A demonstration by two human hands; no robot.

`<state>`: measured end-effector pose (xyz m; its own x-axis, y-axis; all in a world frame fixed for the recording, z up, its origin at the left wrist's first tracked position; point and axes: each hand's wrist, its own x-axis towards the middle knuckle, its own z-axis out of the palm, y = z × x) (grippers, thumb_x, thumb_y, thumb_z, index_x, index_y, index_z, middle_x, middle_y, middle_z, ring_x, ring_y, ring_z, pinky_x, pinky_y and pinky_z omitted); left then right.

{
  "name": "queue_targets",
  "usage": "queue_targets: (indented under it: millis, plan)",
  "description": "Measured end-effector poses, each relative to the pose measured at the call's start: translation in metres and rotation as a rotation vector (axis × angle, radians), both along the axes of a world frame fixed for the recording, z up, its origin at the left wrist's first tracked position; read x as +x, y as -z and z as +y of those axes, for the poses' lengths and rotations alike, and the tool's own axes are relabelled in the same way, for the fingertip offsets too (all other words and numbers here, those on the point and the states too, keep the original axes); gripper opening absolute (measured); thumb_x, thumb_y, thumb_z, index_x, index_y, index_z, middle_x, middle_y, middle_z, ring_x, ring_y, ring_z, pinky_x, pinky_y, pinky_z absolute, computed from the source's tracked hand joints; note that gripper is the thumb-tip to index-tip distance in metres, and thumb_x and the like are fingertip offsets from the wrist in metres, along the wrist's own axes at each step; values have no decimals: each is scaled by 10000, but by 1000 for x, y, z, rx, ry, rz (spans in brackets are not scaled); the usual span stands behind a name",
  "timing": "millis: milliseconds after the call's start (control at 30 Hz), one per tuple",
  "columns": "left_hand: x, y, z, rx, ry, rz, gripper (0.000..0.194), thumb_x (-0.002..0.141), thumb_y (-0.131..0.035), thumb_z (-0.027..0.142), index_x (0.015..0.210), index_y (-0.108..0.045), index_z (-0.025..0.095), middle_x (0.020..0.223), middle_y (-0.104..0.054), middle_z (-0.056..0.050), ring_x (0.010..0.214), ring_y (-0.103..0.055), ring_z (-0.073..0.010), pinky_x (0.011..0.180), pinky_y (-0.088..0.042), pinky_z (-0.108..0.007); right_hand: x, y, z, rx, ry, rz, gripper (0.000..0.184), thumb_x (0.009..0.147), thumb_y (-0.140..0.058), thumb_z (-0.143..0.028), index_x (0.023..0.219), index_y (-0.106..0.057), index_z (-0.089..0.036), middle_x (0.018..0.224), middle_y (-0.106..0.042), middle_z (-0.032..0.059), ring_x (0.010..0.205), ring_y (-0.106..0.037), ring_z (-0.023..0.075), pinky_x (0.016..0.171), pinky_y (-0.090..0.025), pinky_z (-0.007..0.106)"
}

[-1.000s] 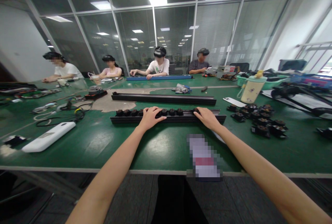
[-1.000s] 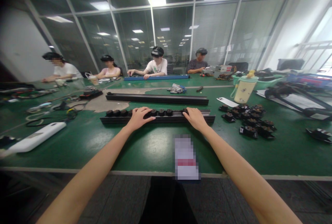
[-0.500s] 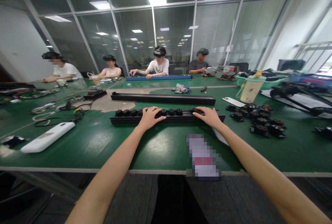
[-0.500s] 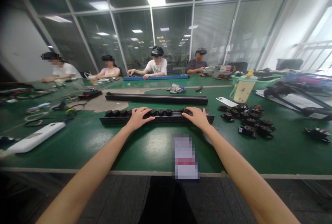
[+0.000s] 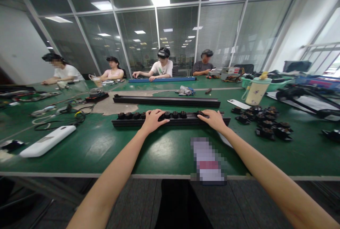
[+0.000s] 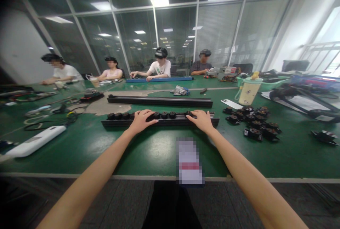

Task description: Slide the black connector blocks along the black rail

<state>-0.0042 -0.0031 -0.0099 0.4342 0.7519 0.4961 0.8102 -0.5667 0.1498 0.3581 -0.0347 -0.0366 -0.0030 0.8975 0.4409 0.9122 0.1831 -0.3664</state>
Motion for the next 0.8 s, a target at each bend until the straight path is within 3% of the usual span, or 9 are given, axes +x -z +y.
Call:
queue_targets:
  millis: [267,800]
  plan:
    - [0,2,1,9,-4,10,479,972,-635,595,1328,-700,280,1368,-686,-77,1299,-575,-300,1123,-289,-492,-2,1,0,22,32,-27,444,988,-582,-551,1241,-777,-243,1401,-697,128,1347,-589,345,1178,-301,673]
    - [-1,0,0,-2,5,-6,480,974,-621,604,1329,-697,290,1364,-686,-77,1297,-573,-302,1135,-282,-500,-5,0,0,28,39,-12,432,980,-588,-535,1217,-779,-229,1391,-699,137,1331,-593,347,1177,-279,699]
